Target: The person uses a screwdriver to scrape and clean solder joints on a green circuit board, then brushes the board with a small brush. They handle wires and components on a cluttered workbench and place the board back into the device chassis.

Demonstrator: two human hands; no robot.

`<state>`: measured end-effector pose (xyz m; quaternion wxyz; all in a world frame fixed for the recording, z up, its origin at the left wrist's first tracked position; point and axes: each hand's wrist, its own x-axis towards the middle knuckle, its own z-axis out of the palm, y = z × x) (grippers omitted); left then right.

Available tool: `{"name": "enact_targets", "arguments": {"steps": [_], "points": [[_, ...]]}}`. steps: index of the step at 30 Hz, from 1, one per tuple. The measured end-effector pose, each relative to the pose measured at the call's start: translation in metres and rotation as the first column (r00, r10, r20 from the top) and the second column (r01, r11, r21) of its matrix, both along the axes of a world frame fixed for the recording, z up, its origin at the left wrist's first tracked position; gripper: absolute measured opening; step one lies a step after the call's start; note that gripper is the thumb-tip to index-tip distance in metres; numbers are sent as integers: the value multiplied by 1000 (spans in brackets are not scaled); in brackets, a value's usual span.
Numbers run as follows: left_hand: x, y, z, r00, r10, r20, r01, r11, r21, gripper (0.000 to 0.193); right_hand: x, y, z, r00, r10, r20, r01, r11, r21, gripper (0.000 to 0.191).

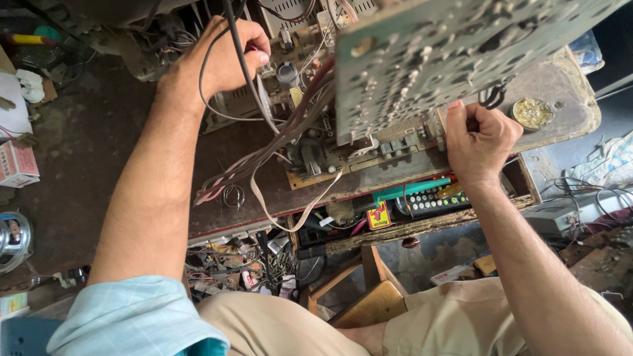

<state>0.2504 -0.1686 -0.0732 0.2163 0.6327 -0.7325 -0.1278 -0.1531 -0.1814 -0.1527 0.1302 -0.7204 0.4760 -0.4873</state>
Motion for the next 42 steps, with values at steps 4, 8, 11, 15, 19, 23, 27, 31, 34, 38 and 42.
{"name": "enact_targets", "arguments": {"steps": [4,8,11,15,19,23,27,31,34,38,42], "points": [[-2,4,-2,999,-22,-46,19,997,-70,10,2,1,4,1000,-14,-21,14,1000,-19,26],[-5,6,0,996,-14,-88,7,997,-79,10,5,1,9,1000,15,20,-15,1000,-20,33],[-9,6,2,998,8,-70,-15,996,-90,11,7,2,12,998,38,44,-37,999,-26,32],[-12,7,3,992,36,-117,-47,995,-89,10,7,2,14,998,43,39,-42,999,-9,28],[-13,7,4,989,-10,-146,-10,991,-136,9,4,0,13,999,39,-7,-39,999,-34,32],[-14,7,5,982,-45,-186,21,992,-126,6,3,-1,12,999,-6,-52,7,1000,7,42],[-17,8,7,983,-21,-184,-4,991,-137,10,4,-1,13,997,6,-74,-6,1000,-2,37],[-20,8,8,991,-32,-127,9,985,-173,15,5,2,18,996,68,-54,-66,997,28,26],[-21,4,10,995,-33,-96,15,983,-181,16,5,2,19,991,72,-112,-73,997,-8,23],[-22,0,14,997,-83,-10,79,977,-198,20,4,0,16,993,63,-97,-61,998,28,28],[-20,5,14,989,-70,-131,46,983,-175,12,2,-2,13,981,-13,-194,15,1000,10,42]]}}
